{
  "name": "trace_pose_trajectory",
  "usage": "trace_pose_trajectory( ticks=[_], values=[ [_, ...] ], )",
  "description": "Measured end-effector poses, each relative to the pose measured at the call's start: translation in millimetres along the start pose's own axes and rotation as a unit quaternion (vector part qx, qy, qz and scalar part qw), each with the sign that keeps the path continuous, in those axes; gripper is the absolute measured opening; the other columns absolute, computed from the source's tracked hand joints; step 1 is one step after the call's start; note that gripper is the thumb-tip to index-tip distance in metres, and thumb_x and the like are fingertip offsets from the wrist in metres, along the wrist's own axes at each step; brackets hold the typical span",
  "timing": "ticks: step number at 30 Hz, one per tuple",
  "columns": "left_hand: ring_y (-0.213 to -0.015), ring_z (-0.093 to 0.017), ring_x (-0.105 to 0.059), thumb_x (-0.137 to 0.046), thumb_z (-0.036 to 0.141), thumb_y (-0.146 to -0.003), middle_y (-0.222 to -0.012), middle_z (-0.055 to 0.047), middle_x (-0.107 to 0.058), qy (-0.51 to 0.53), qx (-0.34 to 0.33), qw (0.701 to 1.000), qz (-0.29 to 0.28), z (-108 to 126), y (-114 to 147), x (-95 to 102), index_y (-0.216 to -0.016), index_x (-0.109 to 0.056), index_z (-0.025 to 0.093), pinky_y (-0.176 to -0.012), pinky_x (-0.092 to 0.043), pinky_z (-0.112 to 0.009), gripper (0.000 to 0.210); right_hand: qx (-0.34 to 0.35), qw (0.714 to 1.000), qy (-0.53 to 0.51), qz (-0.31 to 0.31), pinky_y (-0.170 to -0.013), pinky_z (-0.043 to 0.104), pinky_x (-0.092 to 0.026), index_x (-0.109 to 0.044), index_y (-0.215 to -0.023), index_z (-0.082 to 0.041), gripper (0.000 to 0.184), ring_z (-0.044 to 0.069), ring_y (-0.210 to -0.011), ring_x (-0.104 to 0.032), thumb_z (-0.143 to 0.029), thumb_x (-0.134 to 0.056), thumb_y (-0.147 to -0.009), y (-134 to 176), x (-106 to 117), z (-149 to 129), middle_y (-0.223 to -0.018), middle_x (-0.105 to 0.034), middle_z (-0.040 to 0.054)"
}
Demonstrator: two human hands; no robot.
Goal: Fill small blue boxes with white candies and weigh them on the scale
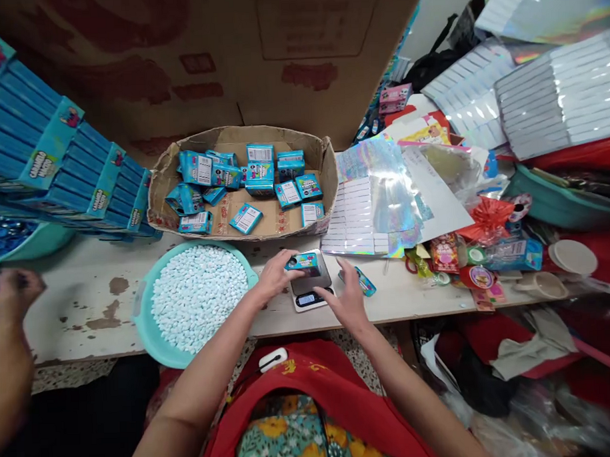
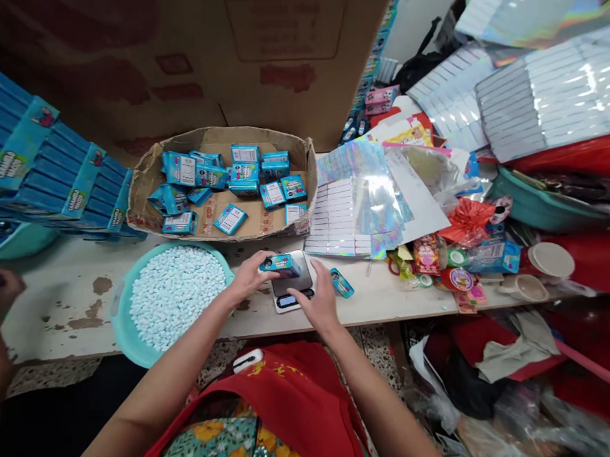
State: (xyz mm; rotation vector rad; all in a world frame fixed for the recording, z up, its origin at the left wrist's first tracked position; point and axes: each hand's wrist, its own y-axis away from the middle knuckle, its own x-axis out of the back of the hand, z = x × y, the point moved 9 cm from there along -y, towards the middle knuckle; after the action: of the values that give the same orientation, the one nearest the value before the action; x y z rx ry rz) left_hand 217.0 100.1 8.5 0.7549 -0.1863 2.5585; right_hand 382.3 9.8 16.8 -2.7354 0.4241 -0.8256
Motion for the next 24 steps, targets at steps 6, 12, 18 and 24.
trace_pose_trajectory(
  ticks=[6,12,18,24],
  values=[
    [-0.092,-0.019,-0.061,-0.06,0.049,-0.08,-0.1,-0.007,-0.065,0.442,0.115,0.865,0.207,12,70,57.9,-0.109,-0.065,0.018,-0.084,-0.046,-0.031,0.043,0.035,0.976,-0.046,-0.208,-0.075,0.035,-0.048,-0.056,-0.103,-0.019,0.039,0.022,-0.084,-0.059,-0.046,-0.068,-0.077,-35,-61,-91,-0.092,-0.062,0.0043],
    [-0.079,-0.018,-0.064,-0.06,0.05,-0.08,-0.08,-0.009,-0.066,0.623,0.142,0.685,0.35,-17,104,105.2,-0.082,-0.068,0.01,-0.076,-0.05,-0.031,0.04,0.134,0.959,-0.009,-0.25,-0.071,0.032,-0.044,-0.056,-0.104,-0.019,0.037,0.021,-0.083,-0.058,-0.044,-0.068,-0.079,-32,-110,-153,-0.091,-0.06,0.0051],
    [-0.086,-0.017,-0.063,-0.069,0.032,-0.075,-0.086,-0.007,-0.066,0.672,0.117,0.65,0.334,-50,119,120.8,-0.086,-0.067,0.013,-0.081,-0.049,-0.03,0.022,0.107,0.953,-0.005,-0.284,-0.075,0.033,-0.044,-0.056,-0.106,-0.02,0.038,0.022,-0.087,-0.058,-0.044,-0.068,-0.079,-26,-151,-158,-0.094,-0.061,0.0051],
    [-0.107,-0.023,-0.058,-0.065,0.029,-0.076,-0.107,-0.008,-0.066,0.396,0.142,0.826,0.375,-69,147,162.2,-0.101,-0.067,0.017,-0.096,-0.042,-0.036,0.027,0.037,0.955,-0.093,-0.28,-0.08,0.034,-0.045,-0.058,-0.102,-0.022,0.037,0.021,-0.088,-0.058,-0.044,-0.07,-0.076,-25,-157,-148,-0.096,-0.062,0.0031]
  ],
)
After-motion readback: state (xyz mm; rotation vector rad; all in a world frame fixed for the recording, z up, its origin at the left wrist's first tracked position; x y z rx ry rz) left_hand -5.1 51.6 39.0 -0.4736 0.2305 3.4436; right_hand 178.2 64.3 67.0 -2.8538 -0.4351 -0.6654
